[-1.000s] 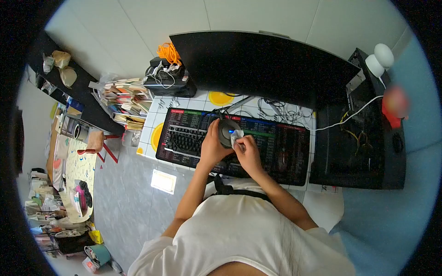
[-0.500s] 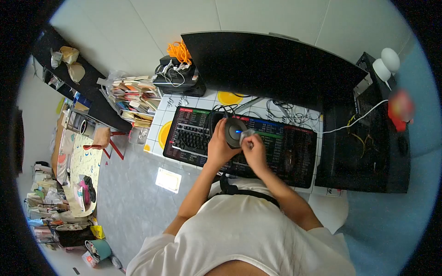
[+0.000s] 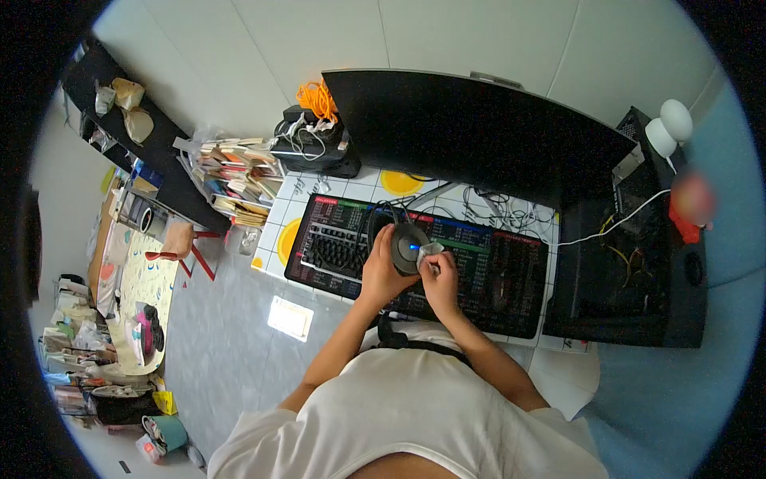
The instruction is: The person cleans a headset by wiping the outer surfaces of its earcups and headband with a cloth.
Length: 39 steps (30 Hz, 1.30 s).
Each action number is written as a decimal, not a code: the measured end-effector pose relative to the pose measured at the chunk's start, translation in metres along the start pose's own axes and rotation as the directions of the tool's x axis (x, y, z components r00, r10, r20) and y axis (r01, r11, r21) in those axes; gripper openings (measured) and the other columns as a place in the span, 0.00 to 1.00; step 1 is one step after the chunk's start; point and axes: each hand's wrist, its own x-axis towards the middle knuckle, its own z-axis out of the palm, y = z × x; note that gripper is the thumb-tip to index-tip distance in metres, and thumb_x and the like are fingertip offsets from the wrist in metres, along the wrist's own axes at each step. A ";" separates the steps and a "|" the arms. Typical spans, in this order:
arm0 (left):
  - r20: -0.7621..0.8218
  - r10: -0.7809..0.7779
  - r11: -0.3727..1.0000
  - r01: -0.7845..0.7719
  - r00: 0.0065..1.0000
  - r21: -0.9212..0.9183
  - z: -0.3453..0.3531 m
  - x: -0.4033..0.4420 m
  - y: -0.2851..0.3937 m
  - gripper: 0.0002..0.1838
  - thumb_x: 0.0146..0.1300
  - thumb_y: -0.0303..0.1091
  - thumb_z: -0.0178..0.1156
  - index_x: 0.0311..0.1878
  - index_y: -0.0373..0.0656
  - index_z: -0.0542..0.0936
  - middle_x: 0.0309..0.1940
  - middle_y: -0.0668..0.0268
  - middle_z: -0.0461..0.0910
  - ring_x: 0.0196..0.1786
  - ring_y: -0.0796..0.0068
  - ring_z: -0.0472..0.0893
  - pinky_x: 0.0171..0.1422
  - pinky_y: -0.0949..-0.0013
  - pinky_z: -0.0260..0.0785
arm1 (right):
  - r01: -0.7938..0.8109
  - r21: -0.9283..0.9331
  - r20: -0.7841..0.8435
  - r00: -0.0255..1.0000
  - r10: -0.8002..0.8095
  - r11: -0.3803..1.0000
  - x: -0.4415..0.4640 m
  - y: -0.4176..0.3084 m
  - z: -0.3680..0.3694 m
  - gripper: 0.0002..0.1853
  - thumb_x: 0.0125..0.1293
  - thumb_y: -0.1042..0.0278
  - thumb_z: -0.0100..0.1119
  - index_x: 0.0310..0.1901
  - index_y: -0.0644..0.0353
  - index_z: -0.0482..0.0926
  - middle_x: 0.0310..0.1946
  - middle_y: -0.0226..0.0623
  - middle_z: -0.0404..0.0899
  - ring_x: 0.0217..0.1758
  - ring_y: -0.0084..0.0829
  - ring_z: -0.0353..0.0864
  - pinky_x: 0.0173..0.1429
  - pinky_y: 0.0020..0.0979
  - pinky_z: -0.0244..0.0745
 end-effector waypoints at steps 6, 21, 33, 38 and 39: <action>0.096 0.038 0.998 -0.033 0.995 -0.054 -0.009 -0.002 -0.001 0.54 0.31 0.37 0.76 0.65 0.38 0.57 0.62 0.50 0.63 0.57 0.49 0.72 0.56 0.59 0.70 | 0.088 -0.077 -0.064 0.994 -0.093 0.993 0.028 0.012 0.006 0.05 0.59 0.77 0.58 0.33 0.65 0.71 0.33 0.39 0.69 0.36 0.38 0.73 0.41 0.33 0.68; 0.147 -0.032 0.997 0.042 0.989 -0.064 -0.038 0.000 -0.019 0.55 0.29 0.35 0.76 0.64 0.37 0.57 0.62 0.49 0.63 0.59 0.50 0.70 0.58 0.61 0.69 | -0.070 -0.072 -0.044 0.997 0.067 0.995 0.024 -0.006 0.033 0.07 0.61 0.73 0.58 0.34 0.64 0.70 0.34 0.40 0.68 0.37 0.37 0.72 0.42 0.33 0.68; 0.112 0.039 0.998 -0.034 0.993 -0.050 -0.032 0.013 -0.034 0.53 0.34 0.36 0.74 0.65 0.36 0.56 0.62 0.48 0.62 0.58 0.48 0.71 0.55 0.59 0.71 | -0.128 0.004 -0.029 0.991 0.128 0.992 -0.011 -0.037 0.043 0.06 0.58 0.75 0.59 0.35 0.66 0.73 0.34 0.38 0.71 0.38 0.32 0.73 0.43 0.28 0.67; 0.124 0.064 0.993 -0.051 0.990 -0.103 -0.033 0.018 -0.033 0.53 0.31 0.35 0.75 0.64 0.37 0.57 0.62 0.49 0.62 0.58 0.49 0.71 0.55 0.59 0.71 | -0.118 -0.045 -0.140 0.984 0.110 0.992 0.004 -0.014 0.038 0.06 0.59 0.76 0.58 0.37 0.65 0.73 0.39 0.40 0.70 0.41 0.37 0.74 0.46 0.32 0.70; 0.126 0.065 0.993 -0.052 0.990 -0.102 -0.034 0.019 -0.033 0.53 0.31 0.35 0.75 0.64 0.37 0.57 0.62 0.49 0.62 0.58 0.49 0.71 0.55 0.59 0.71 | -0.097 -0.068 -0.112 0.990 0.089 0.993 0.010 -0.007 0.036 0.09 0.59 0.75 0.59 0.41 0.65 0.73 0.40 0.39 0.70 0.43 0.35 0.74 0.47 0.32 0.70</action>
